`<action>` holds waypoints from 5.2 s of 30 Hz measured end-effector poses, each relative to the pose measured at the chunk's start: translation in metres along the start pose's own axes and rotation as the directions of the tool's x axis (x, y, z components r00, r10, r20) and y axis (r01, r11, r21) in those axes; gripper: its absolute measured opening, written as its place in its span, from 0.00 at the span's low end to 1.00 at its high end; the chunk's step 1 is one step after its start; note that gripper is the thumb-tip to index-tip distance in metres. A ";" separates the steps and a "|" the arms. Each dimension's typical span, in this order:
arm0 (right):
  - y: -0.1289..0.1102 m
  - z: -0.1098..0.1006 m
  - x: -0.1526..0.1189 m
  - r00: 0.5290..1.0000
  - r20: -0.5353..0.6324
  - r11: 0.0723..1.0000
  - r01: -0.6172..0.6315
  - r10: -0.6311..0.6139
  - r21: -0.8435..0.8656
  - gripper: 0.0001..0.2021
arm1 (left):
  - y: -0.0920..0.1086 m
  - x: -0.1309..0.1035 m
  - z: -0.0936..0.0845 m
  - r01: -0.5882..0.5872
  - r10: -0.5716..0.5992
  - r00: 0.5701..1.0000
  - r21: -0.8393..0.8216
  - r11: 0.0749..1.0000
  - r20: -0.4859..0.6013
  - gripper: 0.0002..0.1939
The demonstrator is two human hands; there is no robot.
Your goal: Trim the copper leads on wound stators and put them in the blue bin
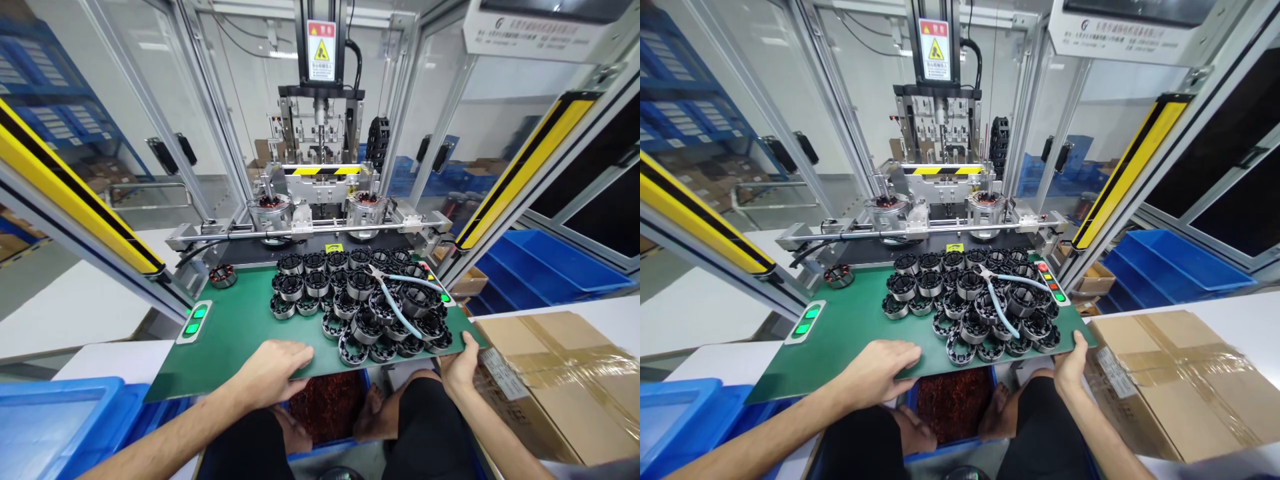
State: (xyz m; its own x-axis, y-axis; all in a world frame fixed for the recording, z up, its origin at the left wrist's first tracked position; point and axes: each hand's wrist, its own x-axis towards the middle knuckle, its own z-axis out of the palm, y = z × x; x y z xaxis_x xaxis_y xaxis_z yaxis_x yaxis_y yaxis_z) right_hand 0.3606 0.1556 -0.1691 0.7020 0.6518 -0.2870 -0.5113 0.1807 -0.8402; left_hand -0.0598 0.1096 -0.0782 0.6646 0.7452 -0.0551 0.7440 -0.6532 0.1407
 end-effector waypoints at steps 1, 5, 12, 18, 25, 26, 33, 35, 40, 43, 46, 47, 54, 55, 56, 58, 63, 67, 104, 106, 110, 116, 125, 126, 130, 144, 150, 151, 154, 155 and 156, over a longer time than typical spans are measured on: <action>0.000 0.000 0.000 1.000 -0.002 1.000 0.005 -0.005 0.003 0.24 | 0.000 0.000 -0.001 0.001 -0.001 1.000 0.002 1.000 0.003 0.16; 0.001 -0.001 0.000 1.000 0.012 1.000 0.008 -0.007 -0.006 0.24 | 0.001 0.000 -0.002 0.003 -0.003 1.000 0.007 1.000 0.008 0.16; 0.000 0.000 0.001 1.000 0.000 1.000 0.003 -0.003 -0.004 0.24 | 0.000 0.001 -0.002 0.000 0.000 1.000 -0.005 1.000 0.000 0.16; -0.002 0.003 -0.003 1.000 -0.023 1.000 -0.009 0.009 -0.002 0.23 | 0.001 0.001 -0.002 0.005 -0.005 1.000 -0.004 1.000 0.014 0.16; -0.001 0.002 -0.003 1.000 0.016 1.000 0.022 -0.022 -0.001 0.23 | 0.000 0.001 -0.002 -0.002 0.002 1.000 -0.003 1.000 0.000 0.16; -0.001 0.002 -0.003 1.000 0.020 1.000 0.025 -0.024 -0.003 0.24 | 0.001 0.001 -0.002 -0.003 0.003 1.000 -0.006 1.000 0.000 0.16; -0.001 0.002 -0.002 1.000 0.013 1.000 0.029 -0.029 -0.002 0.23 | 0.001 0.001 -0.003 -0.002 0.002 1.000 -0.004 1.000 -0.003 0.17; -0.001 0.001 -0.001 0.999 0.019 0.999 0.040 -0.040 0.002 0.23 | 0.001 0.000 -0.003 0.000 0.000 1.000 0.001 1.000 -0.005 0.17; 0.001 0.000 0.000 0.997 0.048 0.998 0.066 -0.066 -0.005 0.23 | 0.001 0.001 -0.004 -0.007 0.007 1.000 0.000 1.000 -0.016 0.16; 0.000 0.001 -0.001 0.997 0.047 0.998 0.067 -0.067 -0.006 0.23 | 0.002 0.001 -0.004 -0.010 0.010 1.000 -0.002 1.000 -0.021 0.16; -0.001 0.004 -0.003 0.997 0.026 0.998 0.067 -0.067 0.000 0.23 | 0.002 0.001 -0.005 -0.012 0.012 1.000 -0.001 1.000 -0.015 0.16; -0.001 0.004 -0.003 0.998 0.019 0.998 0.061 -0.061 0.002 0.23 | 0.002 0.001 -0.005 -0.012 0.012 1.000 0.000 1.000 -0.011 0.16; -0.001 0.002 -0.001 1.000 0.002 1.000 0.026 -0.026 -0.003 0.23 | 0.001 0.000 -0.004 -0.016 0.016 1.000 -0.002 1.000 -0.013 0.15; 0.000 0.001 0.000 1.000 0.006 1.000 0.027 -0.027 -0.001 0.23 | 0.001 0.000 -0.004 -0.015 0.015 1.000 -0.002 1.000 -0.013 0.15; 0.000 0.000 0.001 0.999 0.011 0.999 0.033 -0.033 0.002 0.23 | 0.001 0.000 -0.004 -0.013 0.013 1.000 -0.003 1.000 -0.012 0.15; 0.002 -0.001 0.003 0.999 0.019 0.999 0.045 -0.045 0.004 0.23 | 0.001 0.000 -0.004 -0.010 0.010 1.000 0.001 1.000 -0.007 0.15; 0.003 -0.002 0.002 0.998 0.037 0.999 0.043 -0.043 -0.001 0.24 | 0.002 0.001 -0.005 -0.004 0.004 1.000 0.024 1.000 0.014 0.16; 0.001 0.001 -0.001 0.999 0.030 0.999 0.044 -0.044 0.006 0.24 | 0.002 0.001 -0.005 -0.007 0.007 1.000 0.030 1.000 0.016 0.16; 0.004 -0.003 0.006 0.999 0.044 0.999 0.032 -0.033 0.011 0.25 | 0.000 0.000 -0.003 -0.017 0.017 1.000 0.024 1.000 -0.002 0.16; 0.004 -0.003 0.006 0.999 0.049 1.000 0.017 -0.018 0.005 0.25 | 0.000 0.000 -0.002 -0.021 0.021 1.000 0.022 1.000 -0.007 0.16; 0.003 -0.003 0.005 0.999 0.041 1.000 0.010 -0.010 -0.002 0.24 | 0.000 0.000 -0.002 -0.016 0.016 1.000 0.024 1.000 -0.007 0.16; 0.002 0.000 0.002 0.999 0.032 0.999 0.032 -0.032 -0.002 0.24 | 0.001 -0.001 -0.001 -0.011 0.011 1.000 0.024 1.000 -0.007 0.17; 0.005 -0.003 0.005 0.997 0.054 0.998 0.055 -0.054 -0.010 0.25 | 0.000 0.000 -0.001 -0.016 0.016 1.000 0.022 1.000 -0.014 0.16; 0.005 -0.004 0.006 0.997 0.058 0.998 0.056 -0.055 -0.013 0.25 | 0.000 0.000 -0.001 -0.017 0.017 1.000 0.021 1.000 -0.015 0.16; 0.005 -0.003 0.005 0.997 0.051 0.998 0.054 -0.053 -0.024 0.24 | 0.000 0.001 -0.002 -0.018 0.018 1.000 0.012 1.000 -0.018 0.15; 0.006 -0.005 0.008 0.998 0.048 0.999 0.052 -0.052 0.001 0.22 | 0.003 0.001 -0.007 -0.006 0.006 1.000 -0.003 1.000 0.004 0.16; 0.004 -0.003 0.006 0.999 0.023 1.000 0.031 -0.031 0.003 0.23 | 0.002 0.001 -0.006 -0.009 0.009 1.000 0.001 1.000 0.006 0.16; 0.004 -0.003 0.005 0.999 0.023 1.000 0.031 -0.031 -0.001 0.23 | 0.002 0.000 -0.006 -0.011 0.011 1.000 0.001 1.000 0.006 0.16; 0.004 -0.003 0.004 1.000 0.023 1.000 0.021 -0.021 -0.011 0.23 | 0.003 0.000 -0.007 -0.012 0.012 1.000 0.002 1.000 0.005 0.17; 0.004 -0.003 0.005 1.000 0.023 1.000 0.019 -0.019 -0.010 0.23 | 0.003 0.000 -0.008 -0.012 0.012 1.000 0.001 1.000 0.003 0.17; 0.004 -0.004 0.005 0.999 0.022 1.000 0.025 -0.025 -0.007 0.23 | 0.003 0.000 -0.008 -0.011 0.011 1.000 -0.001 1.000 0.001 0.16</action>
State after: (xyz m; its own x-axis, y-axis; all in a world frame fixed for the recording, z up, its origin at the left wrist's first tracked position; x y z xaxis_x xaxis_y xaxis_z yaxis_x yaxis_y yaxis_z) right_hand 0.3637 0.1569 -0.1756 0.7033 0.6632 -0.2559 -0.4899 0.1914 -0.8505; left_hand -0.0583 0.1088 -0.0700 0.6730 0.7377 -0.0545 0.7364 -0.6613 0.1427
